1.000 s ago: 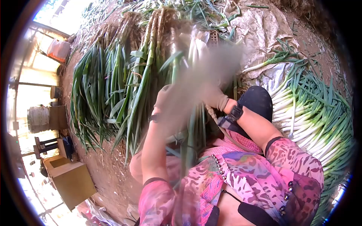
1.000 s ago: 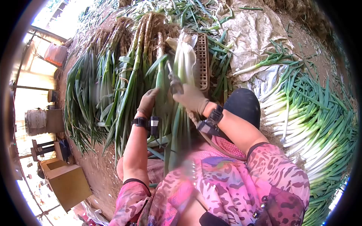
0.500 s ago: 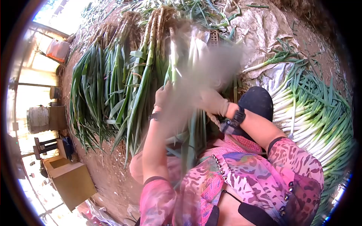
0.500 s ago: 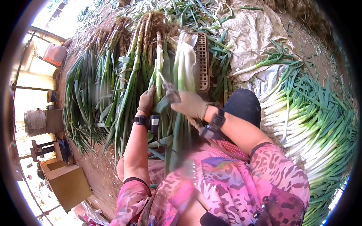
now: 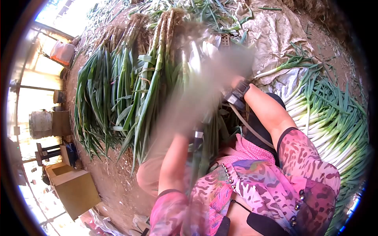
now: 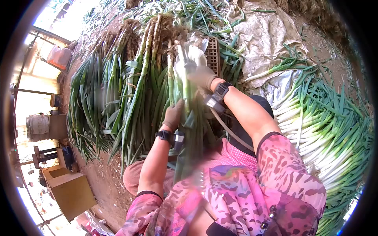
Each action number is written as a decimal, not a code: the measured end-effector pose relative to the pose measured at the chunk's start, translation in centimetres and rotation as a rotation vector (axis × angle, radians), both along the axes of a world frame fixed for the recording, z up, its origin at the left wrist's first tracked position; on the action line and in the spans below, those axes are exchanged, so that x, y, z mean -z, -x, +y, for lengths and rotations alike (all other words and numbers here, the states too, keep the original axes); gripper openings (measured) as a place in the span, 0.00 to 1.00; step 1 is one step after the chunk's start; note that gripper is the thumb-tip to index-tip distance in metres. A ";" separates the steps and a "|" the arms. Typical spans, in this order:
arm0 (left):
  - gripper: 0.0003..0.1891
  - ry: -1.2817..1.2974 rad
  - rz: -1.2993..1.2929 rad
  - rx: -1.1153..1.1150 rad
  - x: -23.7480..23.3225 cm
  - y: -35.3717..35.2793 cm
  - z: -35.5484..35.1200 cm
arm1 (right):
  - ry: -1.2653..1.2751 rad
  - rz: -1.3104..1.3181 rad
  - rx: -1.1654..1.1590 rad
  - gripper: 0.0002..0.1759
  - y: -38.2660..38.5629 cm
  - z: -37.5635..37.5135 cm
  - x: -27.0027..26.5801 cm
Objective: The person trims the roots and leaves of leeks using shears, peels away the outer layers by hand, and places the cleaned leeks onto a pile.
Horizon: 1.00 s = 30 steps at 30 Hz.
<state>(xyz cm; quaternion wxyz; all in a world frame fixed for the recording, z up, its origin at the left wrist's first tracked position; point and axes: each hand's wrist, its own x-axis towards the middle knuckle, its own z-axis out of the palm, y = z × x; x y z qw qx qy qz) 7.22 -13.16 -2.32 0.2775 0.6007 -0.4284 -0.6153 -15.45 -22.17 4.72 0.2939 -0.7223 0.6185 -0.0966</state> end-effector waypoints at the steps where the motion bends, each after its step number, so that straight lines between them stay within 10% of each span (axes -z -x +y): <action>1: 0.27 -0.019 0.013 -0.012 0.1 0.2 0.3 | 0.188 0.219 -0.237 0.27 0.0 -0.2 1.5; 3: 0.29 -0.055 0.032 0.011 -1.1 0.4 0.7 | 0.076 -0.158 0.029 0.26 0.0 1.1 1.8; 11: 0.27 -0.101 0.139 -0.011 -0.6 1.5 1.2 | 0.091 -0.071 0.056 0.27 0.4 -0.3 -0.1; 14: 0.27 0.083 0.013 0.111 -1.6 2.3 1.2 | -0.245 -0.077 0.200 0.30 -0.4 -2.3 -2.0; 19: 0.28 0.324 -0.208 0.279 -6.5 3.7 1.7 | 0.188 -0.302 -0.040 0.26 1.7 -3.0 9.0; 24: 0.25 0.230 -0.535 -0.042 -11.8 2.4 -1.6 | 0.179 -0.242 -0.084 0.26 2.4 0.6 4.8; 30: 0.33 0.070 -0.784 0.148 -12.9 2.7 -1.7 | -0.043 -0.323 0.030 0.26 -0.3 8.1 1.2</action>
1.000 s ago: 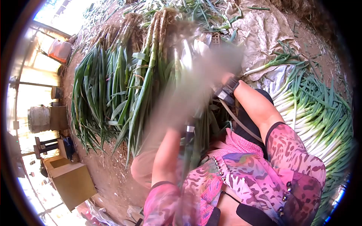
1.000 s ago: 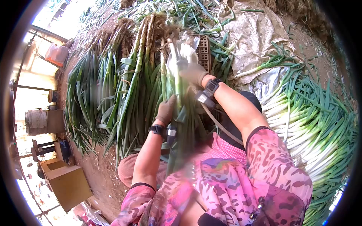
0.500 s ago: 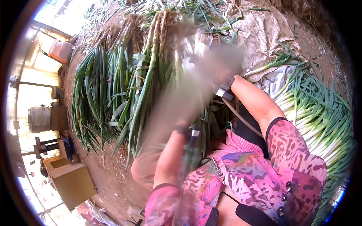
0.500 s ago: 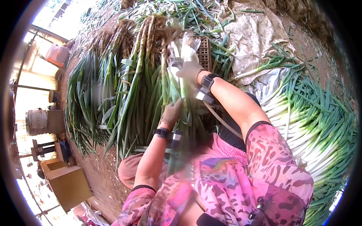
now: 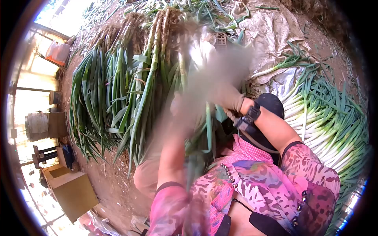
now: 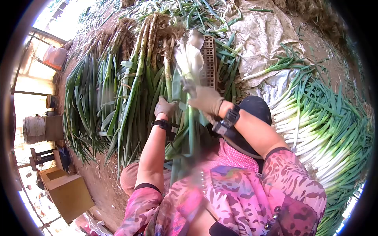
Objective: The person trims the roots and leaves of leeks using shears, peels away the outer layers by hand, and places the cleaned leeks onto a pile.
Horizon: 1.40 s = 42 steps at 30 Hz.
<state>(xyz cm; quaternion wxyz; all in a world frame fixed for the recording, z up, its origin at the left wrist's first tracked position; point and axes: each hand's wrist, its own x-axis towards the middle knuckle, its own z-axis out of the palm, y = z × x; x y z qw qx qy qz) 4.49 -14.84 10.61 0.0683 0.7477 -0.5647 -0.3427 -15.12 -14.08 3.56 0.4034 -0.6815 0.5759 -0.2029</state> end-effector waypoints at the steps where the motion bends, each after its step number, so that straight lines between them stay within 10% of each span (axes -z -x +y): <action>1: 0.35 -0.025 0.073 -0.047 0.2 0.1 0.3 | -0.016 0.010 -0.013 0.26 -0.5 1.4 -0.7; 14: 0.45 0.052 0.016 0.295 -3.2 -1.3 0.1 | -0.146 0.131 0.015 0.24 -2.9 6.9 -5.5; 20: 0.51 -0.012 0.178 0.149 5.5 -4.4 -2.1 | -0.131 0.086 -0.036 0.25 -2.6 8.9 -5.8; 29: 0.50 0.148 0.021 0.314 0.7 -2.0 -0.3 | 0.004 0.074 -0.044 0.26 -3.2 0.0 6.9; 33: 0.48 0.130 0.072 0.338 0.8 -2.7 -0.5 | -0.181 0.067 0.018 0.26 -3.4 5.5 -6.1; 42: 0.36 0.059 0.205 0.384 1.3 -2.9 -0.1 | 0.021 0.024 -0.008 0.26 -3.3 2.1 -0.3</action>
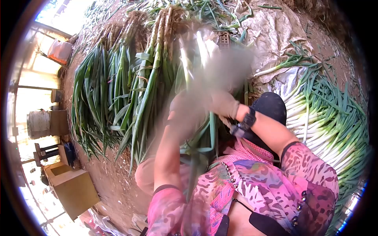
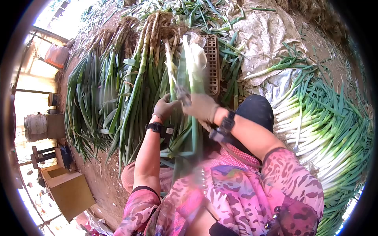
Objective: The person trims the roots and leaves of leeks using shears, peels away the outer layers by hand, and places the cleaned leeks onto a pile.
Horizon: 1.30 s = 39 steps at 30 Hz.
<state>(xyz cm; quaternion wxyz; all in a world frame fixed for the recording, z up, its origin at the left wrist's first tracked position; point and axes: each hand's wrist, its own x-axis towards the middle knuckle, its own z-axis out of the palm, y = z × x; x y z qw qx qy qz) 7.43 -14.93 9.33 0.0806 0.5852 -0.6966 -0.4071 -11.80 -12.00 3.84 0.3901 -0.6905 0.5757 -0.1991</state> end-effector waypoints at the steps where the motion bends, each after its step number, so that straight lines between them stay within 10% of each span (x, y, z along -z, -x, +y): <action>1: 0.36 -0.015 0.024 -0.026 0.2 0.0 0.2 | -0.009 0.009 -0.026 0.27 0.3 -2.1 0.7; 5: 0.36 -0.136 0.097 -0.184 3.6 -0.6 0.2 | -0.285 0.017 0.133 0.25 0.9 -7.6 -6.9; 18: 0.30 -0.222 0.154 -0.135 4.9 -0.3 1.2 | 0.223 -0.066 0.061 0.25 2.7 -7.6 4.3; 23: 0.28 -0.307 0.241 -0.170 5.9 -0.7 0.7 | -0.117 0.231 -0.178 0.27 3.1 -2.6 -1.5; 27: 0.26 -0.394 0.358 -0.276 6.1 -1.6 0.2 | -0.057 0.218 0.179 0.31 7.2 -2.6 -0.3; 32: 0.26 0.324 0.037 0.230 4.3 -5.3 1.4 | -0.101 0.327 0.336 0.31 10.8 -5.6 3.0; 36: 0.28 0.200 0.025 0.179 1.1 -4.7 1.3 | -0.132 0.275 0.273 0.31 7.5 -7.2 6.1; 39: 0.40 -0.210 0.107 -0.203 8.1 -3.8 -3.7 | -0.314 -0.104 0.516 0.33 4.2 -8.9 9.6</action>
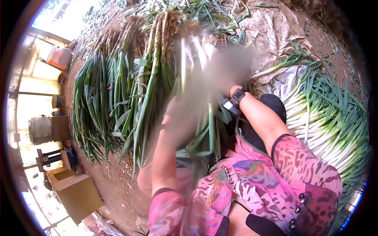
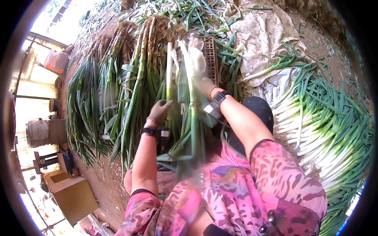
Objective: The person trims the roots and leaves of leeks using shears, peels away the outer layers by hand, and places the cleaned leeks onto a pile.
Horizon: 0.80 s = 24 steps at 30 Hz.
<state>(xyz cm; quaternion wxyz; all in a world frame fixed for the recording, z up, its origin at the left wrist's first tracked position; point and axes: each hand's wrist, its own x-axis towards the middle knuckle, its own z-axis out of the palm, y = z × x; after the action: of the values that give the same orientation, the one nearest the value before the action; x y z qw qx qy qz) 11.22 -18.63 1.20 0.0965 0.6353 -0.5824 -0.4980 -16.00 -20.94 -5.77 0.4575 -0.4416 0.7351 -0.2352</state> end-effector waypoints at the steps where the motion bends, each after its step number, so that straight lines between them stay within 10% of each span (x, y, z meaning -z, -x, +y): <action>1: 0.44 0.025 -0.047 0.015 1.3 1.3 -0.2 | -0.024 -0.072 0.073 0.34 -0.7 -0.4 1.0; 4: 0.52 0.022 -0.320 0.113 1.3 6.4 0.9 | -0.027 -0.021 0.019 0.37 -0.6 0.0 1.2; 9: 0.37 -0.138 -0.091 0.101 -2.3 5.2 -0.1 | 0.299 -0.072 -0.174 0.32 -0.3 -0.1 -4.6; 14: 0.19 0.406 0.326 0.350 -6.1 1.3 1.7 | 0.218 -0.107 0.137 0.28 4.3 -4.4 -4.8; 18: 0.19 0.014 0.334 -0.471 -5.5 -1.2 0.7 | 0.297 0.137 0.165 0.23 6.8 -5.4 -0.2; 21: 0.24 0.195 0.181 -0.448 -5.9 -4.5 -1.6 | 0.534 0.357 0.105 0.17 7.2 -4.5 0.4; 24: 0.22 0.122 0.303 -0.510 -9.2 -5.5 -2.3 | 0.627 0.020 0.229 0.14 8.7 -4.0 -8.1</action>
<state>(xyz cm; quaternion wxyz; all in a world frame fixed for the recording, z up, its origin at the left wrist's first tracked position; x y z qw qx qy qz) 16.74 -20.92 10.39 0.3422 0.6726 -0.4118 -0.5108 -24.67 -24.95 2.35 0.2627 -0.4778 0.6761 -0.4956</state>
